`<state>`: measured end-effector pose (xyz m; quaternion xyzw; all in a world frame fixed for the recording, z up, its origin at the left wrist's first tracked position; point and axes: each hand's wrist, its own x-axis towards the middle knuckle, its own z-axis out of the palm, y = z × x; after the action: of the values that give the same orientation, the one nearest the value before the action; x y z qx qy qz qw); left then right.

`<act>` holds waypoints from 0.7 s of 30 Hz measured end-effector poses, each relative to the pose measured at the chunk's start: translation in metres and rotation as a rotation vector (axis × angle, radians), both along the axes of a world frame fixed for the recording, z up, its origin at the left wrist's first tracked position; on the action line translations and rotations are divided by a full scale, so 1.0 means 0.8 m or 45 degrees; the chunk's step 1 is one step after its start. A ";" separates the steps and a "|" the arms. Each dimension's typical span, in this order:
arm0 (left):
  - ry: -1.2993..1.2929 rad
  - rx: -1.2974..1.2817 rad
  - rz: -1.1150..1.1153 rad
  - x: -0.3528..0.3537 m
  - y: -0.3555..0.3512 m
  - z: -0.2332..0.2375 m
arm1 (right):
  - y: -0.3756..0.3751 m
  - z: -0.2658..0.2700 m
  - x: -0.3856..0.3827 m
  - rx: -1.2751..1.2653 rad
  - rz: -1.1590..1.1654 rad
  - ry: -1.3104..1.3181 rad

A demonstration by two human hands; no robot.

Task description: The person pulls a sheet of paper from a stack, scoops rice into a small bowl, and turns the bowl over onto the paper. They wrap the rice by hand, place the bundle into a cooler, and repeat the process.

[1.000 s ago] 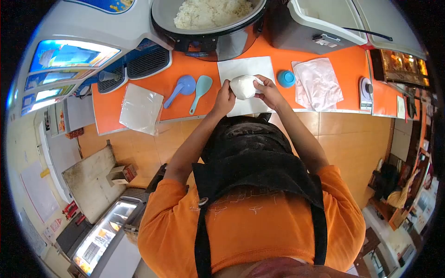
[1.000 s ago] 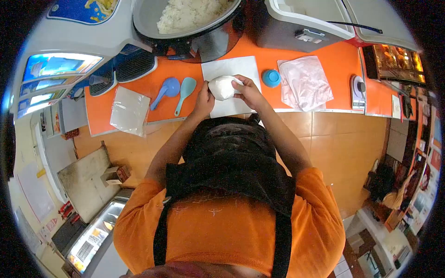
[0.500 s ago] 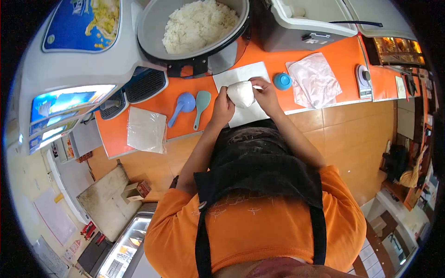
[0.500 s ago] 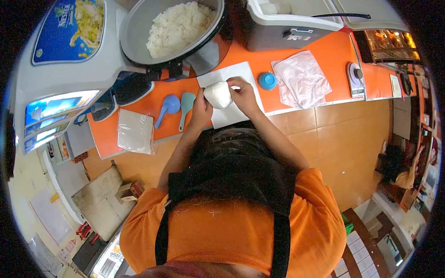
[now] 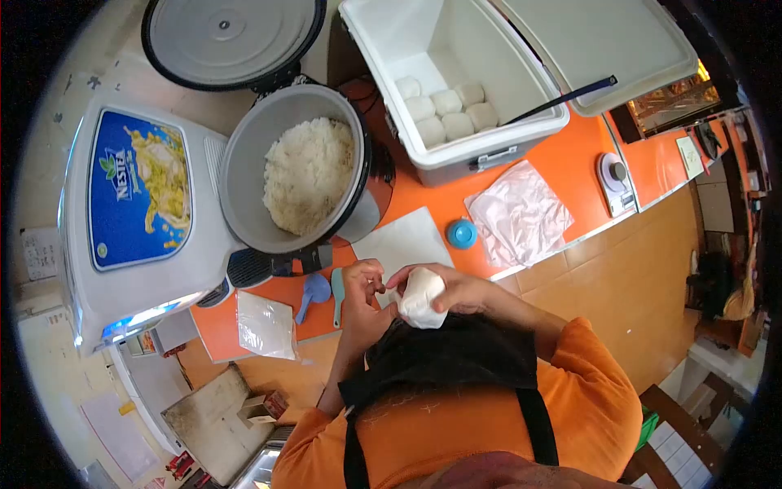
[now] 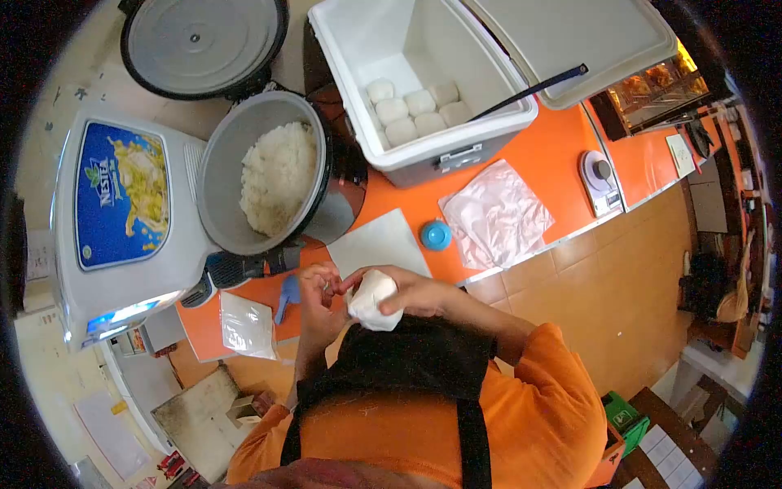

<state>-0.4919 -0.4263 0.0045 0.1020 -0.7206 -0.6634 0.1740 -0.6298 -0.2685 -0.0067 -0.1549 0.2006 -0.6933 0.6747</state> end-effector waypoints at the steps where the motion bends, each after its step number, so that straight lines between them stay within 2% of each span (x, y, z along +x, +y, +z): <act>1: -0.089 0.095 0.082 -0.010 0.001 0.005 | -0.004 0.002 -0.006 -0.005 -0.024 0.031; 3: -0.155 0.075 0.076 -0.026 -0.007 0.010 | -0.007 0.014 -0.040 -0.017 -0.008 0.021; 5: -0.084 0.064 0.124 -0.048 -0.006 0.023 | -0.011 0.035 -0.111 0.044 0.222 0.705; 7: -0.068 0.165 0.110 -0.060 -0.006 0.021 | -0.024 0.082 -0.204 0.020 0.157 1.137; 8: -0.048 0.260 0.088 -0.065 -0.009 0.020 | -0.038 0.096 -0.251 0.008 -0.060 1.227; 9: -0.055 0.257 0.080 -0.065 -0.016 0.013 | -0.053 0.128 -0.298 0.165 -0.085 1.232; 10: -0.141 0.171 -0.062 -0.062 -0.023 0.001 | -0.071 0.159 -0.342 0.363 -0.146 1.664; 11: -0.222 0.084 -0.197 -0.059 -0.028 -0.005 | -0.094 0.152 -0.389 0.597 -0.148 1.812; 12: -0.340 0.089 -0.190 -0.063 -0.023 0.009 | -0.126 0.111 -0.467 0.755 0.056 1.993; 13: -0.524 0.059 -0.371 -0.062 -0.032 0.001 | -0.173 0.049 -0.546 0.893 0.274 2.169; 14: -0.709 0.036 -0.555 -0.051 -0.032 -0.008 | -0.205 -0.002 -0.590 0.967 0.634 2.330; 15: -0.823 0.068 -0.534 -0.040 -0.030 -0.016 | -0.233 -0.049 -0.614 1.025 0.997 2.481; 17: -0.900 0.071 -0.473 -0.034 -0.037 -0.030 | -0.243 -0.149 -0.636 1.078 0.686 2.822; 19: -1.043 -0.094 -0.257 -0.006 -0.041 -0.029 | -0.259 -0.197 -0.639 1.189 0.862 2.740; 20: -1.055 -0.097 -0.239 0.013 -0.041 -0.034 | -0.268 -0.209 -0.642 1.163 0.859 2.742; 21: -1.144 0.132 -0.027 0.035 -0.041 -0.046 | -0.271 -0.211 -0.638 1.152 0.888 2.658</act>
<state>-0.4636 -0.4594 -0.0320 0.3811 -0.6914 -0.5903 -0.1681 -1.1402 -0.4853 -0.1755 -0.4386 0.8265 0.1226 0.3309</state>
